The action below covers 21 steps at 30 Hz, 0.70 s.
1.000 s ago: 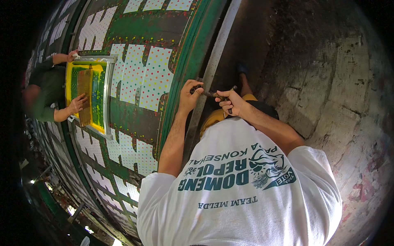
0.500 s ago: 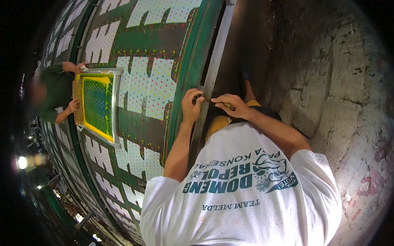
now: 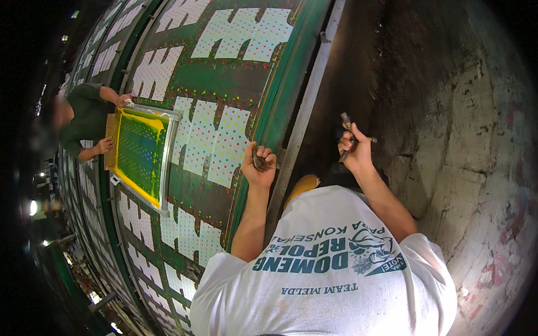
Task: The person uses a screwdriver to tighten screws along the edge of a large metal panel, securing it to a frame. The person works methodically along the panel's edge, inserting and tightening multiple fasteners.
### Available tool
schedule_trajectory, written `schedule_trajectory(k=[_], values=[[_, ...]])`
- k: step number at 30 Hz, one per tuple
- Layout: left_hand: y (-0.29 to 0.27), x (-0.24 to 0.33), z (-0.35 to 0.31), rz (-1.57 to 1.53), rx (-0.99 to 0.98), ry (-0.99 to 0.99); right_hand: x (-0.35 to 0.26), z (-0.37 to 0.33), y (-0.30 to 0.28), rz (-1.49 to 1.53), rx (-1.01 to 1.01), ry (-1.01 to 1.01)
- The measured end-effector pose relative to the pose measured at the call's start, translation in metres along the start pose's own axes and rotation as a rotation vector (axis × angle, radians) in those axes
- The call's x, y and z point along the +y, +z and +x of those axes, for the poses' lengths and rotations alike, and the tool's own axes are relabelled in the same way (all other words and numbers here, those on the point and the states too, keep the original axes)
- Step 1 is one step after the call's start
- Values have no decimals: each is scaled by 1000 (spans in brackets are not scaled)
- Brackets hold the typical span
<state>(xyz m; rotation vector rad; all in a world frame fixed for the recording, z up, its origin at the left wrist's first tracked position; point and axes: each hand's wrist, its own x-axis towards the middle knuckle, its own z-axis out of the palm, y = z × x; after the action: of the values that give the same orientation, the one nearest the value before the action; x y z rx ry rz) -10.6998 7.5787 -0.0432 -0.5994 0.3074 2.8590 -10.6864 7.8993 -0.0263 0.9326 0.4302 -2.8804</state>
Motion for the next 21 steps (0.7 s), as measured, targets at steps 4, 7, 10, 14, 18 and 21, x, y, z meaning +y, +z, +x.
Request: schedule_trajectory(k=[4,7,10,14,18,21], values=[[26,-16,30,-17,153,-1,-26,24,5,-91,21,-32],[41,-29,47,65,63,-7,-57,61,16,-217,-4,-23],[40,-34,51,196,94,41,-89,111,36,-459,-20,-65],[54,-50,96,423,196,98,-141,181,68,-702,-44,-82],[101,-84,180,573,322,106,-180,248,88,-651,52,52],[150,-113,235,739,470,160,-197,287,101,-672,65,151]])
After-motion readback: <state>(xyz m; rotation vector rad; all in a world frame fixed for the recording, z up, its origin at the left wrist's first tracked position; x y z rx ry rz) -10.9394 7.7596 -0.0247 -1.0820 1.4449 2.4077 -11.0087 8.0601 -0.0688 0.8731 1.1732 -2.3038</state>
